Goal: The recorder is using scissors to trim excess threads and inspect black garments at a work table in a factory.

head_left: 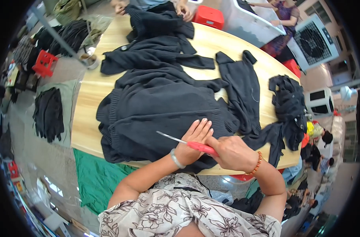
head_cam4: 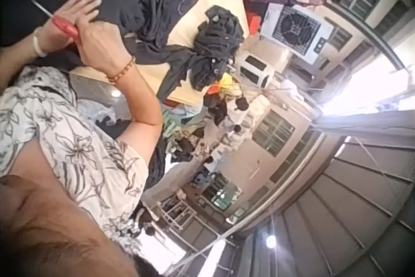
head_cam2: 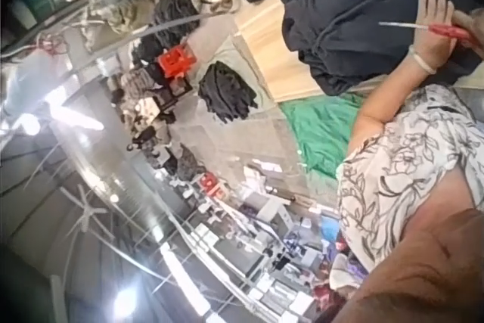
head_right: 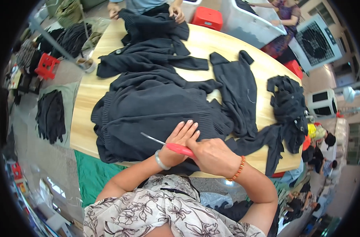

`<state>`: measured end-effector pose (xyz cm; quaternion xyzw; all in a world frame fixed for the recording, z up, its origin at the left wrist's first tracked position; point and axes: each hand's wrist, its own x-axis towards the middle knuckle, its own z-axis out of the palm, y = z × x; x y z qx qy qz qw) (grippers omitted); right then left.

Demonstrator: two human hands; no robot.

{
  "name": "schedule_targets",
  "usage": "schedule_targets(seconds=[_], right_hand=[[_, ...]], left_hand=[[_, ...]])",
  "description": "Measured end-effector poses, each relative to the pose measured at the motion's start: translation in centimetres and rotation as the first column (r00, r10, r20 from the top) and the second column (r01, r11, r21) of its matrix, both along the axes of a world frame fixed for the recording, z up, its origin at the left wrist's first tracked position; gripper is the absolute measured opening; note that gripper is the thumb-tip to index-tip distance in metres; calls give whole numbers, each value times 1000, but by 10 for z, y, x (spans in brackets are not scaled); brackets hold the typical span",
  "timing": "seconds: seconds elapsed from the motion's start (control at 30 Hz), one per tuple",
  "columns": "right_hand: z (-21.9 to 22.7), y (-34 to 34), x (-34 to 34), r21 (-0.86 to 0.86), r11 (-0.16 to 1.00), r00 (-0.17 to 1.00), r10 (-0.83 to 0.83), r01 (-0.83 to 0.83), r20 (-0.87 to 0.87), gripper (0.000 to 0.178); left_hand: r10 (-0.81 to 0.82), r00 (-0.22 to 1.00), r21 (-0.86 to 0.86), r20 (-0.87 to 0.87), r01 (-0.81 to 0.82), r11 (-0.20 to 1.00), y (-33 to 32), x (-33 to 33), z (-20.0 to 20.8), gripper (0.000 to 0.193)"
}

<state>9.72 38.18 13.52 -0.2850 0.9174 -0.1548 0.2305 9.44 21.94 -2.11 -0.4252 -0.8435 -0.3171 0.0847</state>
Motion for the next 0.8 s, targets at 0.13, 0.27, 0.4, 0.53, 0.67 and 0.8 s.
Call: schedule_targets(seconds=[0.13, 0.27, 0.4, 0.53, 0.67, 0.8], right_hand=[[10, -7, -4, 32, 998, 998, -60, 59, 27, 23], [2, -44, -18, 67, 998, 998, 0, -5, 67, 25], [-22, -92, -35, 22, 991, 988, 129, -131, 89, 24], [-33, -109, -60, -20, 998, 996, 61, -60, 62, 25], [-26, -96, -105, -8, 935, 925, -354, 356, -137, 40], [-67, -32, -175, 4, 693, 692, -720, 721, -57, 38]], left_hand=[[266, 959, -143, 94, -252, 957, -87, 15, -5, 85], [572, 811, -105, 121, -563, 820, -176, 11, -49, 88], [664, 729, -28, 166, -669, 742, -245, -9, -84, 45], [621, 670, 226, 406, -732, 643, -291, -50, -78, 20], [599, 546, 162, 586, -803, 573, -313, -133, -68, 20], [768, 317, -356, 556, -745, 565, -303, -226, -127, 71]])
